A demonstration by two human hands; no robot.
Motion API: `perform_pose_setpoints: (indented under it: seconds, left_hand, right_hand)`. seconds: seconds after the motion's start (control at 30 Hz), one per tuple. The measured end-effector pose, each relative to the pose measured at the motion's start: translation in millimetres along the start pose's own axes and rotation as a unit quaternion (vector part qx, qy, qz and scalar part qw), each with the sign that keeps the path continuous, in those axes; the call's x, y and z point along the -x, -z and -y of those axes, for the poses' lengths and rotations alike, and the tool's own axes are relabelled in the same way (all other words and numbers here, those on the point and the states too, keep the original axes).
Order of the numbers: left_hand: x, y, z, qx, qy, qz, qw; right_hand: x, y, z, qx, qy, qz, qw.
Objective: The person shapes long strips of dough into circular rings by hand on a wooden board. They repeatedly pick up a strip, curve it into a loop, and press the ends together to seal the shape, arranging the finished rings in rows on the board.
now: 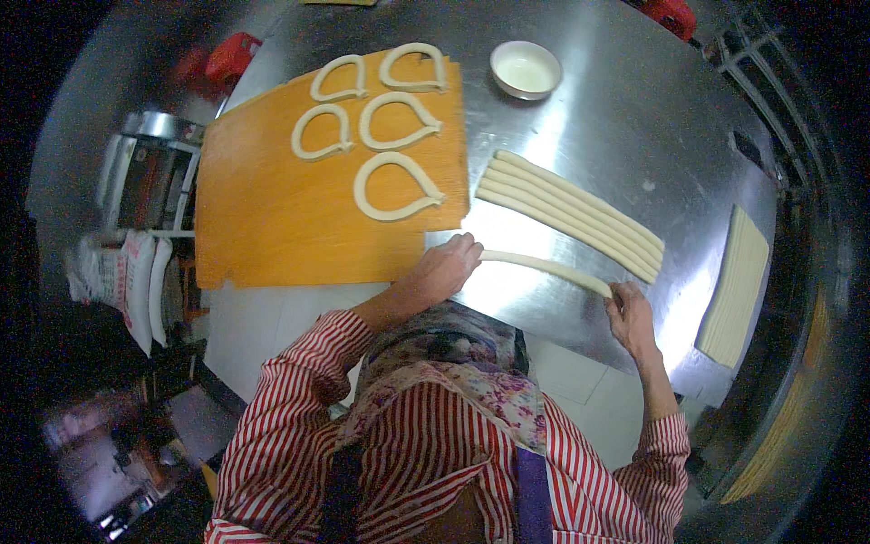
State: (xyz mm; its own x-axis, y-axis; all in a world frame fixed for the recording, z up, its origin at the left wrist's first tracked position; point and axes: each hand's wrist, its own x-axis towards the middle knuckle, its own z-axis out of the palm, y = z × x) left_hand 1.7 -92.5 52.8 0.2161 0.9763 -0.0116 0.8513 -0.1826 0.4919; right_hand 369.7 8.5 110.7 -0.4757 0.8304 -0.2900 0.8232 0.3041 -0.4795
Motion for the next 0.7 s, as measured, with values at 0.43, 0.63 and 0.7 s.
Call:
perform_pose_setpoints:
  seconds: [0.43,0.63,0.7]
  left_hand:
    - [175,152,185,0.107,0.369,-0.286,0.878]
    - [193,105,248,0.082,0.443,-0.212,0.867]
    - [183,119,257,0.091,0.430,-0.172,0.882]
  right_hand:
    - [-138,-166,369,-0.140,0.143,-0.079,0.977]
    - [-147,-268,407,0.039,0.122,-0.024,0.991]
    - [-157,-274,412,0.018,0.082,-0.024,0.996]
